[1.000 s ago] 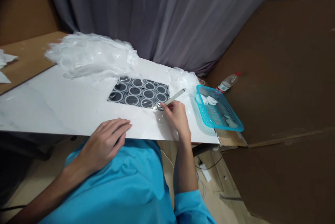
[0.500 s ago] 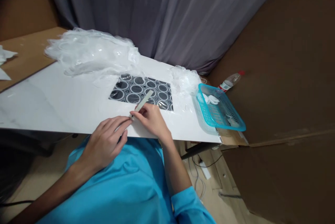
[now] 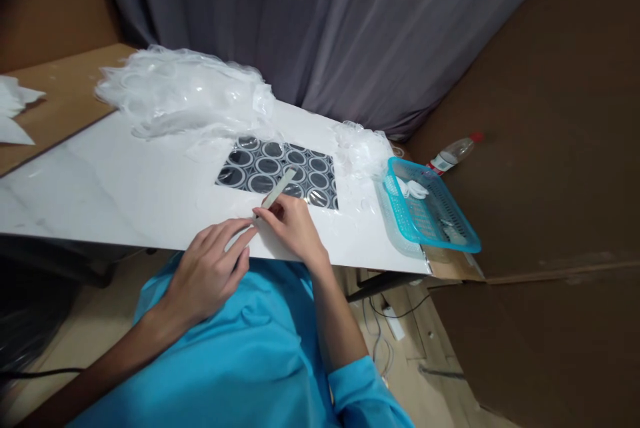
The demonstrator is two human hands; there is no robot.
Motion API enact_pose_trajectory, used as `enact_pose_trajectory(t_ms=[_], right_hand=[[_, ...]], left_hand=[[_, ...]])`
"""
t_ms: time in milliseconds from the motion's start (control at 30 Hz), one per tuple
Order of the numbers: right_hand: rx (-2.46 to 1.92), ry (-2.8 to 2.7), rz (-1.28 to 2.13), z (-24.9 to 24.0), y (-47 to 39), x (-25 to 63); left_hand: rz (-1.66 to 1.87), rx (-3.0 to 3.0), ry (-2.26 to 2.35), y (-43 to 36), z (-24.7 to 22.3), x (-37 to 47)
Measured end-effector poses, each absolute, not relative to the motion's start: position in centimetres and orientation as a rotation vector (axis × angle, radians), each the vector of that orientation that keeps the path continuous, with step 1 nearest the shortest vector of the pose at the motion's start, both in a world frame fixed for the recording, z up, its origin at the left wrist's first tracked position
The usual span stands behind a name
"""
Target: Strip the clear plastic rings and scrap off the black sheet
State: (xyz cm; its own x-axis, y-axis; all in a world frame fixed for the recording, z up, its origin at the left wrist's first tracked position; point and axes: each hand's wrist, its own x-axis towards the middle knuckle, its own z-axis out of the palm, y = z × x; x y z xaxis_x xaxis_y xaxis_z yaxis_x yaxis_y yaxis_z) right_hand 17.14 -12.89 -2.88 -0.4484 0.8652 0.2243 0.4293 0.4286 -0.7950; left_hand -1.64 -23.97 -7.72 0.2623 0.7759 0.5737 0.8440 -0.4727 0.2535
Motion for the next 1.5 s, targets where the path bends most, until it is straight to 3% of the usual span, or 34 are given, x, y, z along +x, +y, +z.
enact_pose_trajectory(t_ms=[367,700,1167,1333,1500], right_hand=[[-1.013,-2.143,0.841,-2.8,-13.0,17.3],[-0.896,-2.435,0.593,-2.3,-13.2,17.2],[-1.129,-2.404,0.131,-0.3,-10.4,16.9],[-1.191,-2.153,0.177,2.4,-8.1,18.5],[-0.996,-2.223,0.573,3.2,-9.5,19.5]], left_hand=[[-0.938,-2.403,-1.506,-24.0,-7.3,-1.4],[-0.937,-2.378,-1.52,-23.8,-7.6,-1.2],[-1.06,-2.422,-1.531,-23.7,-7.9,-1.4],[-1.048,-2.423,-1.531,-23.7,-7.9,-1.4],[-1.048,-2.427,-1.529,-23.7,-7.9,-1.4]])
